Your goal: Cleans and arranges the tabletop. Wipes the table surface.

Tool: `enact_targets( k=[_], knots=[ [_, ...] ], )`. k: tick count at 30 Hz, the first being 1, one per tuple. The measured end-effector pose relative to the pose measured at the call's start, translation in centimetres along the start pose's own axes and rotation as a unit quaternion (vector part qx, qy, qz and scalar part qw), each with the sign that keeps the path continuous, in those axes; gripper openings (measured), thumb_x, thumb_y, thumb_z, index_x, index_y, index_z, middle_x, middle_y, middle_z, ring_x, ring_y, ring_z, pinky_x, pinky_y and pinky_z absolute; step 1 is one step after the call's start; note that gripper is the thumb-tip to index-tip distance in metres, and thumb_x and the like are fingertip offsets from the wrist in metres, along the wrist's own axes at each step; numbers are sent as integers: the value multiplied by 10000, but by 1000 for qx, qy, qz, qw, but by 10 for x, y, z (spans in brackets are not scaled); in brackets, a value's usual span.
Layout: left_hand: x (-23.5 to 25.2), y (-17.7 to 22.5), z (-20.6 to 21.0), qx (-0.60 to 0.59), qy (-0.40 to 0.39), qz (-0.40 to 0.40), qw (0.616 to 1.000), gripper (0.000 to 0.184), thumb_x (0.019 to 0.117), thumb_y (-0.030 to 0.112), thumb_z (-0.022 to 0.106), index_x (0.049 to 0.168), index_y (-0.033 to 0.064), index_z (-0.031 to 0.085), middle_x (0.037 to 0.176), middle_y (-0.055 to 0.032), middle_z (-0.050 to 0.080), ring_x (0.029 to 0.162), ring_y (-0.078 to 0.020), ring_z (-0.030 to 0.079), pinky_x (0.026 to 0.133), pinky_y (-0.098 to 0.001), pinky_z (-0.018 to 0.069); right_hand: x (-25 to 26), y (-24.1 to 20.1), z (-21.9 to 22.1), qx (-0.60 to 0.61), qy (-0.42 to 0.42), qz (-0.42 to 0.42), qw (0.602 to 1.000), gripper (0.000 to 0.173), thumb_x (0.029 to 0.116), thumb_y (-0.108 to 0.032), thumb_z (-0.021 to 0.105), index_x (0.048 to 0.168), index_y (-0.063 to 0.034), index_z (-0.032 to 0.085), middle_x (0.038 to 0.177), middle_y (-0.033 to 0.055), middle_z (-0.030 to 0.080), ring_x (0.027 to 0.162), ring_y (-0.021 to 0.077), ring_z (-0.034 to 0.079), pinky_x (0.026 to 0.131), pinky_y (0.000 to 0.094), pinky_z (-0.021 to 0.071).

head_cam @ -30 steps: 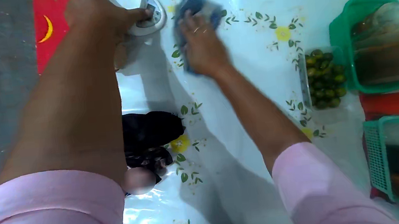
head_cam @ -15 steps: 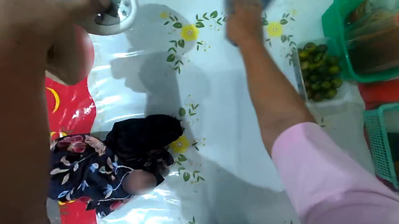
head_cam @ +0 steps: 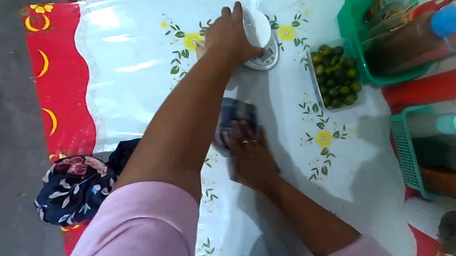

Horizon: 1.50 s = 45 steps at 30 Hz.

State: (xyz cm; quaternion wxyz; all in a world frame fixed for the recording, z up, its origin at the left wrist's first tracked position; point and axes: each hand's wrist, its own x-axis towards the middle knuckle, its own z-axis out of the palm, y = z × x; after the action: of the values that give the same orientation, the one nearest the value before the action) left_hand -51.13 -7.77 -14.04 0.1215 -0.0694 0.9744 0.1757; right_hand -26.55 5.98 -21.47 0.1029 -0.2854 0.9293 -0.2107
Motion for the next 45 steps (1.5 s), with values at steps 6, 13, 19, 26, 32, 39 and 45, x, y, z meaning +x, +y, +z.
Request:
enact_targets(
  k=[6,13,19,26,32,39,45],
  knots=[
    [-35,-40,-24,-40,-10,0,999,1182,736,626,848,1632,135,254,1545,-316,379,1244,-561,532,950,-761,436,-54,66,-49,-74,27,205,976,884,931,-549,612,1541,57,404,1610,369,267,1510,549,230,1211,724,99],
    [-200,-181,-83,122,-112,-155,974,1019,694,567,912,1517,149,480,1390,-365,497,1131,-612,565,832,-813,452,10,13,-8,-88,24,76,993,977,892,-652,573,1554,41,386,1631,382,180,1530,543,158,1222,686,126],
    [-303,-226,-13,68,-151,-235,958,1035,667,578,923,1518,174,495,1412,-315,488,1050,-546,615,802,-751,510,140,-35,18,-96,37,6,995,988,909,-715,481,1584,-5,355,1629,353,233,1528,530,184,1232,670,106],
    [-316,-238,18,27,-65,-232,970,1193,622,614,930,1578,175,368,1441,-231,479,993,-437,664,746,-628,566,320,-71,16,-94,67,36,993,973,917,-697,489,1601,-24,328,1642,339,213,1533,531,154,1232,672,70],
    [-326,-251,35,8,53,-158,986,1133,597,659,895,1477,59,505,1287,-270,580,923,-441,682,668,-602,560,403,-133,33,-110,-17,-88,990,750,991,-595,429,1606,-169,382,1666,205,293,1555,442,191,1232,677,54],
    [-334,-261,55,9,127,-74,989,885,683,706,738,1386,178,636,1311,-201,621,1017,-417,679,656,-588,561,350,-197,90,-94,-96,-396,908,574,1024,-508,411,1567,-327,452,1681,71,318,1571,394,177,1239,664,86],
    [-363,-229,39,-8,-89,-89,992,880,773,673,772,1511,265,517,1530,-149,464,1305,-411,513,935,-613,511,232,-202,93,-70,-158,-475,863,505,1038,-455,482,1530,-343,510,1671,51,343,1571,385,189,1262,631,91]
  ],
)
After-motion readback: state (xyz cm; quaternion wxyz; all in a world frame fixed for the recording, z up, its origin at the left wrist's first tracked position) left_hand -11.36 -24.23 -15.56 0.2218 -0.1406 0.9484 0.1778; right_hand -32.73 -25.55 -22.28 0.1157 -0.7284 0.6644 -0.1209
